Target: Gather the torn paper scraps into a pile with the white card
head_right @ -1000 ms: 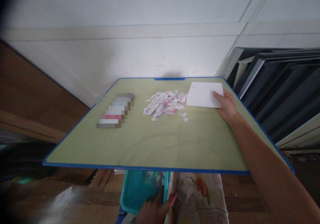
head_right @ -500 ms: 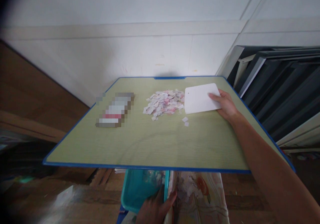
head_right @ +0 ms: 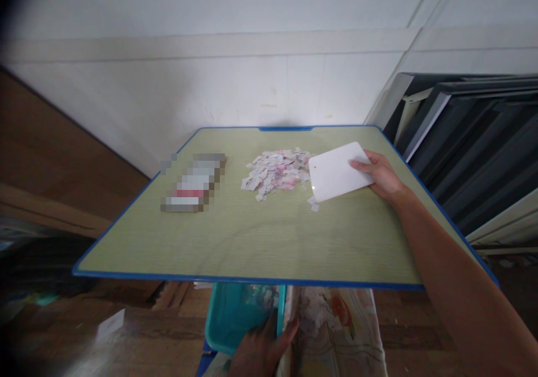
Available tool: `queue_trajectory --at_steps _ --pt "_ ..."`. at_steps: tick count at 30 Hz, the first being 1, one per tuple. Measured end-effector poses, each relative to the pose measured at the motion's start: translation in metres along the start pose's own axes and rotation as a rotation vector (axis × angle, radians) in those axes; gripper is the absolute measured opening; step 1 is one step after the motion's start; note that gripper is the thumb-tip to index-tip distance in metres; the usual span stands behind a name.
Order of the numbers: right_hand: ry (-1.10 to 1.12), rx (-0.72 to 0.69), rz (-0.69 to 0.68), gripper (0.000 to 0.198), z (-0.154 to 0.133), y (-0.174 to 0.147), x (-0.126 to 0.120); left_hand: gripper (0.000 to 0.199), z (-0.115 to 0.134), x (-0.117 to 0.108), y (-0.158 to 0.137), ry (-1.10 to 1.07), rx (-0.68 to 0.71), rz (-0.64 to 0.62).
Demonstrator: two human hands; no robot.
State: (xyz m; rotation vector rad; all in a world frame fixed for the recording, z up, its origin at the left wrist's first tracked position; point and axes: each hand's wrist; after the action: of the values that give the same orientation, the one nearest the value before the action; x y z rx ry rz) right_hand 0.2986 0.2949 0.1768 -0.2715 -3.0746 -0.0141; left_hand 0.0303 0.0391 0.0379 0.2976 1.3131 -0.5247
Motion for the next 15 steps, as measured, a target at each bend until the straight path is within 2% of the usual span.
queue_trajectory --at_steps 10,15 --pt "-0.013 -0.052 -0.029 0.026 0.0016 0.0024 -0.0011 0.050 0.0009 -0.0048 -0.0002 0.013 -0.003 -0.024" --pt "-0.018 -0.066 -0.003 0.024 0.0016 0.0025 -0.0029 0.055 -0.0002 0.0027 -0.0020 -0.002 -0.018 0.032"
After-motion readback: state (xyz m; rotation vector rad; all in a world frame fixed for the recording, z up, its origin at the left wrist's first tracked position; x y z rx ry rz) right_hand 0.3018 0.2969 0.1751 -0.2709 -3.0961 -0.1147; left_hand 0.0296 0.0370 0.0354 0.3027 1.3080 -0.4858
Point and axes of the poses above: each hand's wrist, its own y-axis towards the middle knuckle, its own x-axis out of the palm, z = x × y, and after that the axes turned 14 degrees about z, right-handed
